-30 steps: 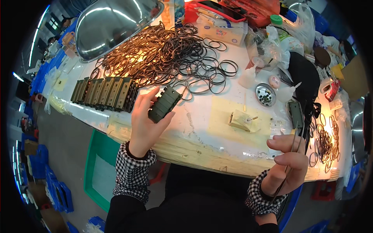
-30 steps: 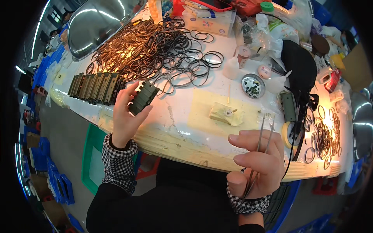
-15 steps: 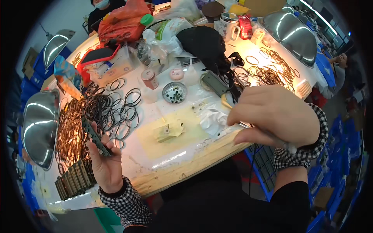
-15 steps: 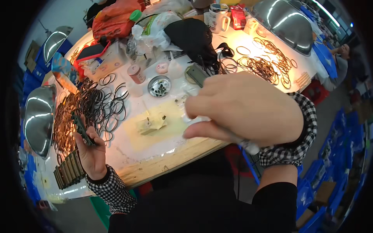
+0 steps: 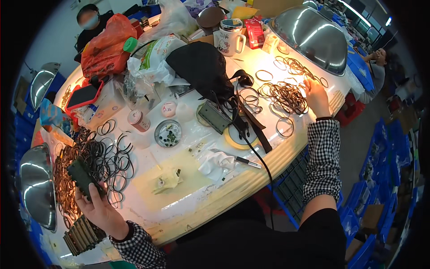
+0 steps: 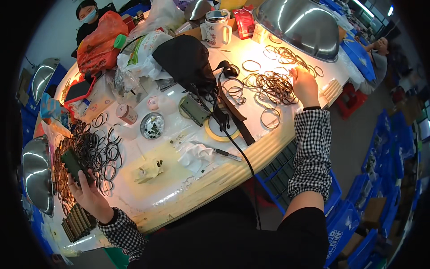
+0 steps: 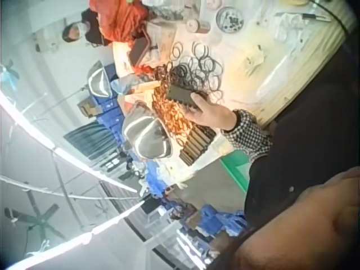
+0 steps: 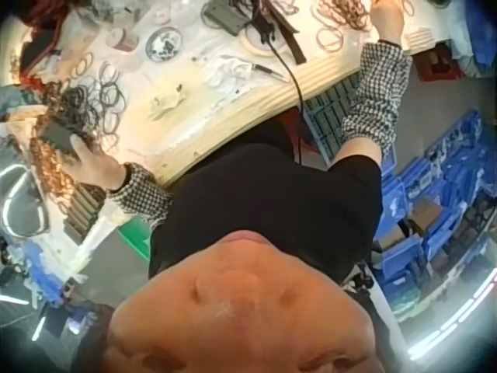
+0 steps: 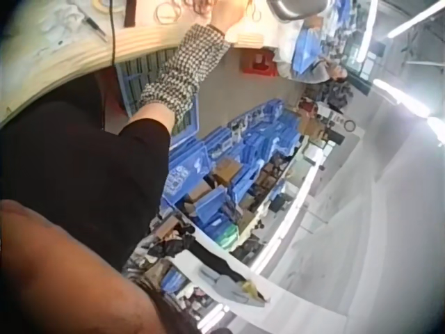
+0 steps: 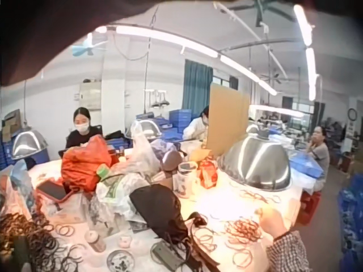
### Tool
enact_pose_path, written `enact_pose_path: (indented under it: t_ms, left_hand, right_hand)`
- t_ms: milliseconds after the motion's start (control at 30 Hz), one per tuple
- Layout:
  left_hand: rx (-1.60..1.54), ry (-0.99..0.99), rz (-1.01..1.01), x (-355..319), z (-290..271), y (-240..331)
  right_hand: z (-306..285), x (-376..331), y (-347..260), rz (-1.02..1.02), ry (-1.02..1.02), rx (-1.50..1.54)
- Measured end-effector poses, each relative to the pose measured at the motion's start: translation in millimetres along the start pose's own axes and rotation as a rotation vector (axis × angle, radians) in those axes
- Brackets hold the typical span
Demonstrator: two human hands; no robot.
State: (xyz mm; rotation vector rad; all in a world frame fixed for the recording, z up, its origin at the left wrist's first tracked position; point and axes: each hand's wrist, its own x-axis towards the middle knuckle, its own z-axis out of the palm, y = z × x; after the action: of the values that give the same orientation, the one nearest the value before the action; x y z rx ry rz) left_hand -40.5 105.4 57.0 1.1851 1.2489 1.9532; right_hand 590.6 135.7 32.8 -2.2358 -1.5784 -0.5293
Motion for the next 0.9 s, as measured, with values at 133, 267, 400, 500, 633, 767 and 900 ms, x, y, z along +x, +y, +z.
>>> enact_pose_path:
  t_ms: [133,267,400,500,633,767,900]
  left_hand:
    - [0.363,0.141,0.341,-2.7,22.4,-18.0]
    - [0.413,0.116,0.416,5.8,16.7,-34.5]
    - [0.374,0.128,0.376,4.8,10.4,-34.7]
    - [0.237,0.161,0.198,-1.8,10.5,-27.1]
    - [0.078,0.197,0.071,-7.1,-1.1,-19.9]
    - [-0.223,0.185,-0.103,-4.5,-2.2,-15.4]
    - [-0.325,0.152,-0.182,-6.3,-5.7,-10.1]
  right_hand:
    - [46.6,37.2,10.1,-0.102,0.005,-0.038]
    - [72.0,61.1,29.7,-0.044,-0.150,0.000]
    - [72.2,70.0,22.9,-0.137,-0.170,-0.020]
    - [53.8,57.9,21.0,-0.176,-0.088,0.113]
    - [6.0,28.2,-16.3,-0.117,-0.065,0.117]
    - [5.9,12.7,-18.8,-0.163,-0.012,0.170]
    - [-32.2,3.0,-74.8,-0.125,-0.081,0.241]
